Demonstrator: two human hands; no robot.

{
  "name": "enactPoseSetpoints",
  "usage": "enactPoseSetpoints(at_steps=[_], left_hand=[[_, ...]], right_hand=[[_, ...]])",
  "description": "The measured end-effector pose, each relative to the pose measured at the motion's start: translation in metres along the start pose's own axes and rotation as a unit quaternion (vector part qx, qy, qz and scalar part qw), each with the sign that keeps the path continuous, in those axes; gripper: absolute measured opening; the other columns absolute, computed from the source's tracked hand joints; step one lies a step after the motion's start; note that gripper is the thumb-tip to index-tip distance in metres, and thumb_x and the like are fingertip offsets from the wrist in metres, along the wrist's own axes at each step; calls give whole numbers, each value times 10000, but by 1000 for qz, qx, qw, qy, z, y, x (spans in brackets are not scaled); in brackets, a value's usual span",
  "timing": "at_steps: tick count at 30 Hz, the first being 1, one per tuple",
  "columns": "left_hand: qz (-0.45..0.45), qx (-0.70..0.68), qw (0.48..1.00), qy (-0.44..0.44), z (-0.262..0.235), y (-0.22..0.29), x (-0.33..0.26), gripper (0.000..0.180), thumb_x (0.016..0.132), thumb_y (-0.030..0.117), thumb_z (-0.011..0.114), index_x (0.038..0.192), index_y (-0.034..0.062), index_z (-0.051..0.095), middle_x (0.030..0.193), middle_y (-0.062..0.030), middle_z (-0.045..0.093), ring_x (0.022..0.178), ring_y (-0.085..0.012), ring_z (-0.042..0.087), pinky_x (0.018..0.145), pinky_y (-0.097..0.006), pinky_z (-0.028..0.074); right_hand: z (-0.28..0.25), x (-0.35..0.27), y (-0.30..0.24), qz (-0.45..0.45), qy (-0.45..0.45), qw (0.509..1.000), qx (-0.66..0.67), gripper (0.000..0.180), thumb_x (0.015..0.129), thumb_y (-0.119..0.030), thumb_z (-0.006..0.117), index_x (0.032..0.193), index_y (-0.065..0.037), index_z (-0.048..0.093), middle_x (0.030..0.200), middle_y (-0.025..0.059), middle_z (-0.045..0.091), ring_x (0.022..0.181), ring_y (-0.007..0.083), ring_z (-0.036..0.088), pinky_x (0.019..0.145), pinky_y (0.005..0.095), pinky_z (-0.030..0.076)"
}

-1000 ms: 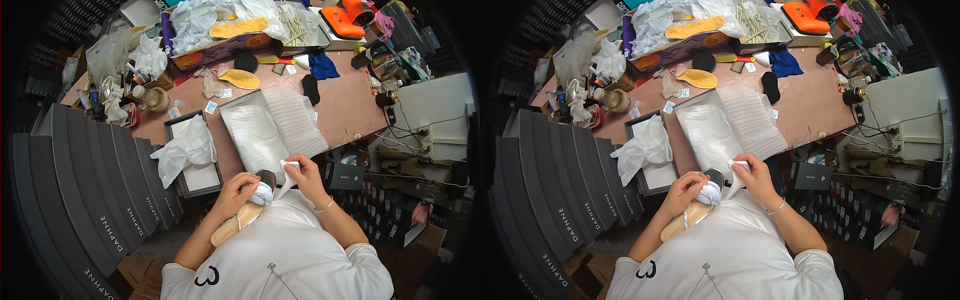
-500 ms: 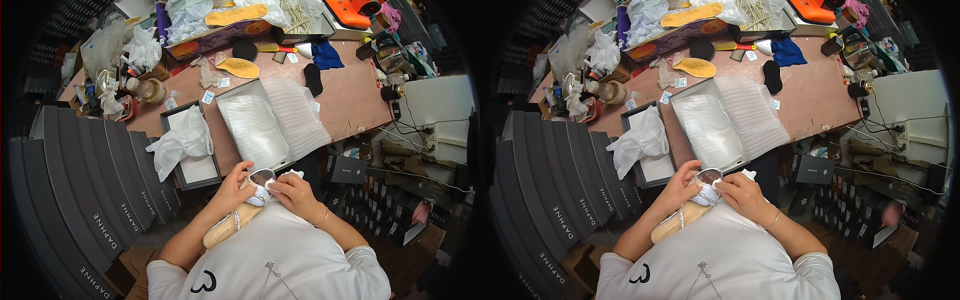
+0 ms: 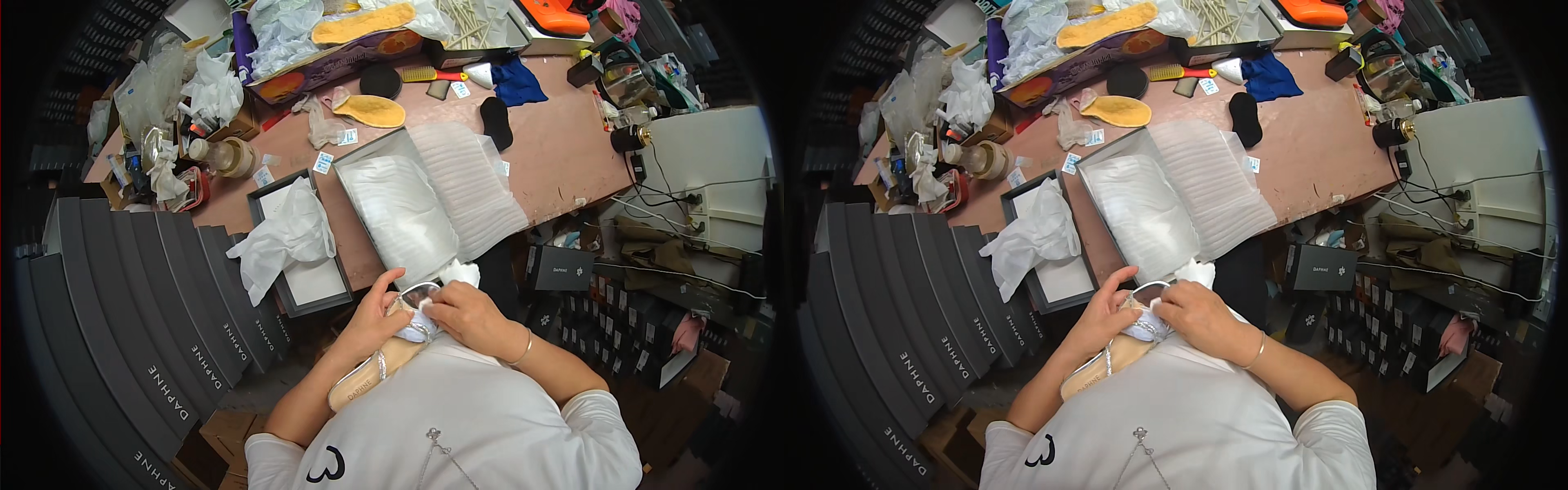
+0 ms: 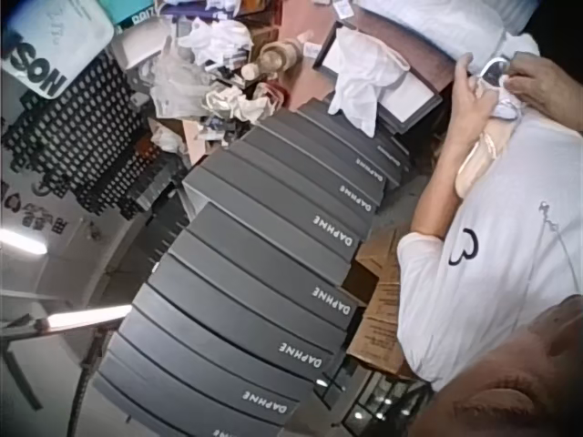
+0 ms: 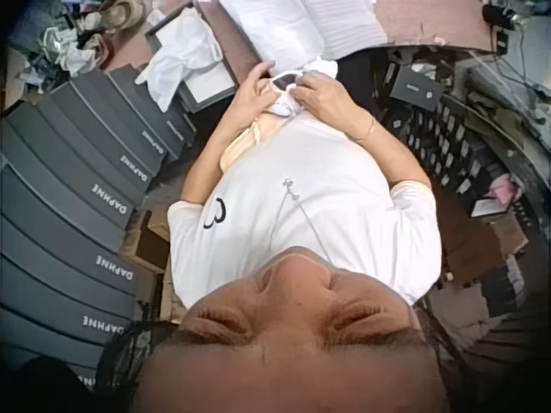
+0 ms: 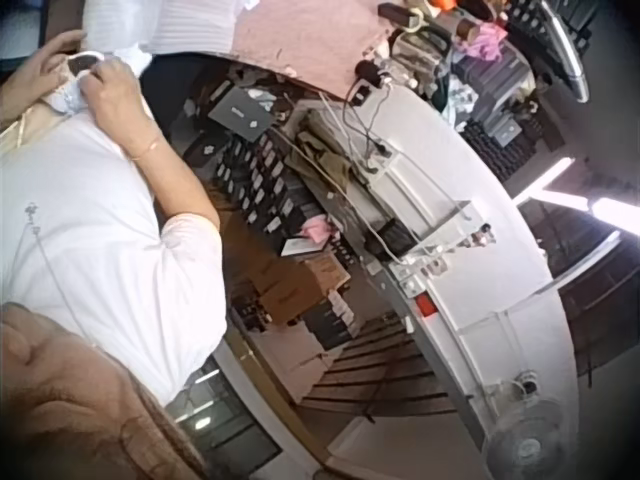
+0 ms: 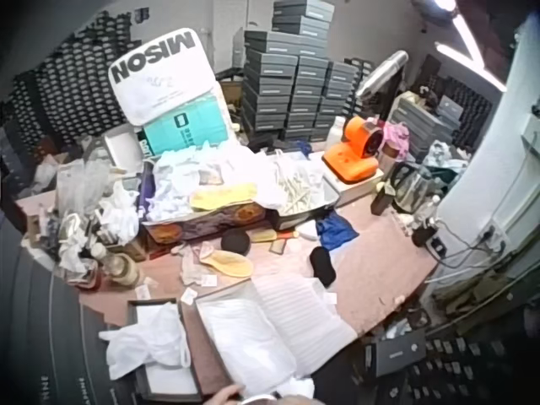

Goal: Packaging a pair of high-heeled sandals into a shoe box with protective tissue paper and foam inserts.

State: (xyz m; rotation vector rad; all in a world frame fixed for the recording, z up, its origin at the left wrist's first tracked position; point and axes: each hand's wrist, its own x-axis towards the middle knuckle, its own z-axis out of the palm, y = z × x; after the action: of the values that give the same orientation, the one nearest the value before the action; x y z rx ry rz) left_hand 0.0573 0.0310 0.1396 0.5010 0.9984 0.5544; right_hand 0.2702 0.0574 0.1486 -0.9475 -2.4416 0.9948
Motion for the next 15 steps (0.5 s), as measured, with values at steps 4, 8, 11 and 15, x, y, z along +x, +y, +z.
enactPoseSetpoints(at_steps=[4,8,11,15], left_hand=[[11,-14,1000,-14,2,1,2,677,863,-2,547,1450,42,213,1092,-127,558,980,-126,566,843,-252,460],[-2,21,1000,-23,3,2,2,692,864,0,549,1460,48,200,1073,-116,559,963,-121,565,841,-249,457],[-11,16,1000,-23,2,5,1,700,865,3,550,1466,58,195,1062,-111,555,946,-115,565,836,-246,455],[-17,41,999,-31,3,5,4,706,864,4,551,1470,66,193,1050,-107,552,933,-111,564,826,-243,455]], right_hand=[[-5,-3,-1,-2,16,1000,3,201,751,-91,606,938,-27,643,841,70,567,805,239,547,713,345,456],[-9,4,2,-3,-8,1000,-10,207,762,-99,587,946,-22,639,844,66,567,812,234,544,723,340,450],[-10,-10,1,-4,-35,999,-5,225,734,-64,648,959,-65,662,891,57,590,817,230,555,716,346,450],[-10,5,6,0,43,999,-19,211,768,-99,568,960,-39,631,869,64,561,836,231,534,737,342,429]])
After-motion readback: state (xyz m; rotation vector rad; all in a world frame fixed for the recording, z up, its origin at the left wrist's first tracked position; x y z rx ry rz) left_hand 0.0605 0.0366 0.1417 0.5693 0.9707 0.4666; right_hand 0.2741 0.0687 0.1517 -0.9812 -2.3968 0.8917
